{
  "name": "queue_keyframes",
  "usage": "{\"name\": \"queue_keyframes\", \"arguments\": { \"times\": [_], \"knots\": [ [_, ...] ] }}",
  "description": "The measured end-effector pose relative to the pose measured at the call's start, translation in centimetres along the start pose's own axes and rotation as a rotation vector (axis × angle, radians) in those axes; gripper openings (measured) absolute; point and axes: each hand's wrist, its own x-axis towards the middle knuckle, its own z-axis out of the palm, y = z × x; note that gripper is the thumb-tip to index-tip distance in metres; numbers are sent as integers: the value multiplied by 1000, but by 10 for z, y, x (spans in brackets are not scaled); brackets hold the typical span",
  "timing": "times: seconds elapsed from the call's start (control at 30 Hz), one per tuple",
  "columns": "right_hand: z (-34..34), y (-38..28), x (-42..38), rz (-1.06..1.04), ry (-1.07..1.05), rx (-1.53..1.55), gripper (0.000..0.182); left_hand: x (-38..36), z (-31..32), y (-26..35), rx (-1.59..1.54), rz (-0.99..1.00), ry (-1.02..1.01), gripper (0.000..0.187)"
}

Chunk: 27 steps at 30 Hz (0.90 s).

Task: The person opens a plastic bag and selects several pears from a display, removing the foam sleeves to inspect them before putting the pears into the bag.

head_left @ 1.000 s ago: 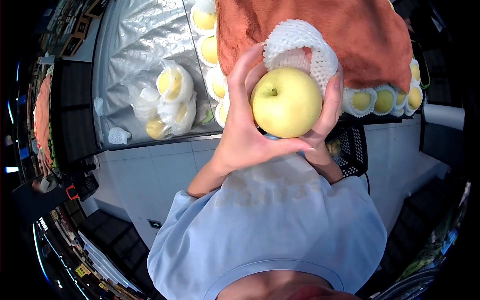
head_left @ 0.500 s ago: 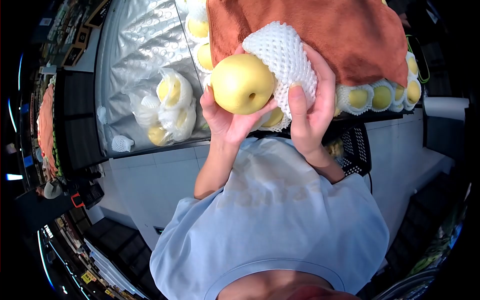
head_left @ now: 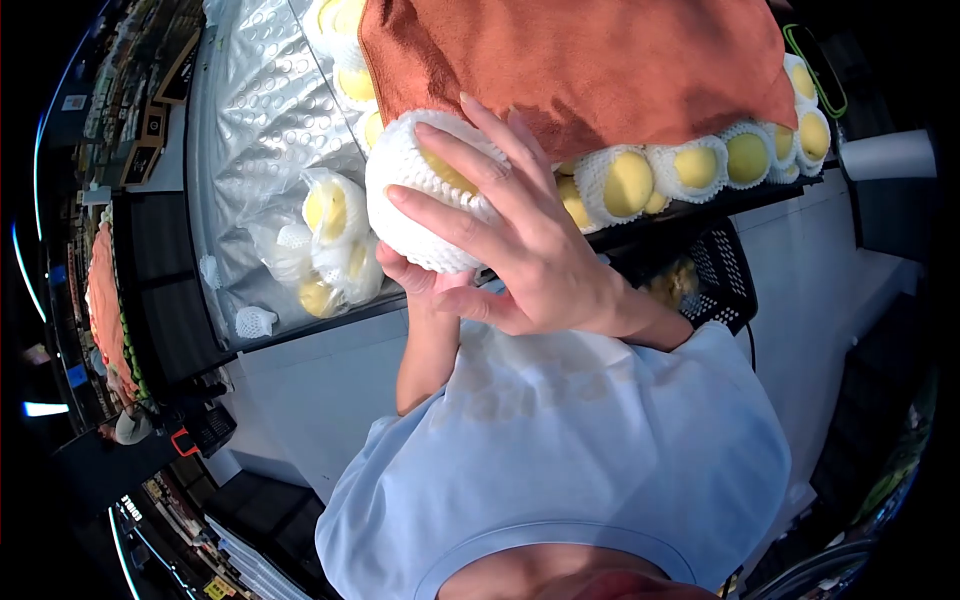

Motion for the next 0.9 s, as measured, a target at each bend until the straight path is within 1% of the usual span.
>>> {"name": "queue_keyframes", "arguments": {
  "times": [0.1,0.17,0.3,0.4,0.47,0.5,0.57,0.7,0.9],
  "knots": [
    [2,-1,-1,15,6,-3,57,2,3,6,-5,-9,-26,85],
    [2,-3,-1,26,-5,-56,52,2,5,8,-16,-9,-40,84],
    [4,-8,-1,31,-4,-34,51,2,8,9,-33,2,-60,82],
    [7,-10,-1,-8,19,-33,50,2,10,5,-71,17,-69,80],
    [7,-16,0,-5,-6,-96,44,3,11,2,-93,28,-78,79],
    [8,-17,0,-6,-9,-92,44,3,11,0,-107,33,-79,78],
    [10,-19,0,-56,-27,-211,37,2,13,-3,-133,48,-86,77],
    [15,-22,-1,-75,-38,-234,35,-2,17,-5,-162,76,-101,76],
    [25,-19,-4,-149,-15,-273,37,-8,23,-1,-154,92,-124,73]
  ]
}}
